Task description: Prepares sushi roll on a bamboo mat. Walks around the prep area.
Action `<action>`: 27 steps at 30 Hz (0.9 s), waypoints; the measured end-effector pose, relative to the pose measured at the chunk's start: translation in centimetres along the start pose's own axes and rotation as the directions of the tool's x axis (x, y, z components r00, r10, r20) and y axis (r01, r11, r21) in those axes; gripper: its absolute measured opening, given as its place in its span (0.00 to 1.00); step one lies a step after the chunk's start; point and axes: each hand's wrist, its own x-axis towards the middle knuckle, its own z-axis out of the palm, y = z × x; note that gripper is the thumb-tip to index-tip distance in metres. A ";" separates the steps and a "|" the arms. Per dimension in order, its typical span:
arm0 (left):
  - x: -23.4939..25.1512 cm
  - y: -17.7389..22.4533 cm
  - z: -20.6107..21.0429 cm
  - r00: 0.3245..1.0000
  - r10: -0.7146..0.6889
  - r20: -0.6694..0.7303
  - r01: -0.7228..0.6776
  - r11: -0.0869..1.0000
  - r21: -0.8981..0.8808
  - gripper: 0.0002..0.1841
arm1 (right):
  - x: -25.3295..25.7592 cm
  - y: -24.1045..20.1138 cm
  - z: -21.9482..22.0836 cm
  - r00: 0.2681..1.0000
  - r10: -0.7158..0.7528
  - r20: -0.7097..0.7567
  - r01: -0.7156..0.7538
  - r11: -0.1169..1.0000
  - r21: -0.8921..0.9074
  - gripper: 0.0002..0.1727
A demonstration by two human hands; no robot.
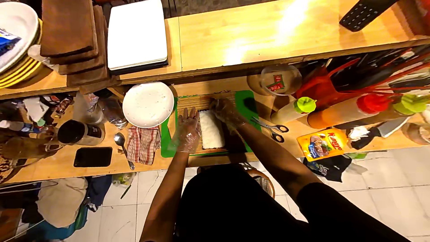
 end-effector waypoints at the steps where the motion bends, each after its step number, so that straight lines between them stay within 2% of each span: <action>1: -0.2 0.0 0.0 1.000 0.004 -0.006 -0.004 1.000 -0.020 0.27 | 0.0 -0.2 0.2 1.000 0.006 -0.002 -0.006 1.000 -0.013 0.12; 5: 0.1 -0.1 0.2 1.000 0.000 -0.007 0.000 1.000 -0.003 0.27 | 0.1 -0.5 -0.3 0.999 -0.006 0.035 0.009 0.996 -0.090 0.13; 7: 0.2 -0.2 0.2 1.000 -0.002 -0.005 0.002 1.000 0.012 0.27 | 0.1 -0.1 -0.3 0.999 -0.041 0.018 0.042 0.998 -0.037 0.12; 14: 0.0 -0.1 0.5 1.000 0.002 -0.010 -0.002 1.000 0.007 0.27 | 0.8 0.2 1.2 0.999 0.030 0.035 -0.027 0.998 -0.063 0.13; 18: 0.1 -0.3 0.5 1.000 0.001 -0.013 -0.001 1.000 -0.001 0.27 | 0.4 0.0 0.4 1.000 0.004 0.024 -0.006 0.996 0.084 0.13; 20: -0.1 -0.3 0.6 1.000 0.009 -0.011 -0.009 1.000 -0.005 0.28 | -0.1 -0.4 0.9 0.999 0.036 0.022 -0.039 0.981 0.189 0.14; 25: 0.1 -0.4 0.7 1.000 0.008 0.001 -0.008 1.000 0.021 0.28 | 0.4 -0.3 1.0 0.999 -0.006 0.034 0.003 0.995 0.102 0.14; 27: 0.4 -0.2 0.5 1.000 -0.008 0.012 0.008 0.999 0.043 0.28 | 0.9 0.1 0.3 0.999 0.005 0.039 -0.012 0.985 0.173 0.12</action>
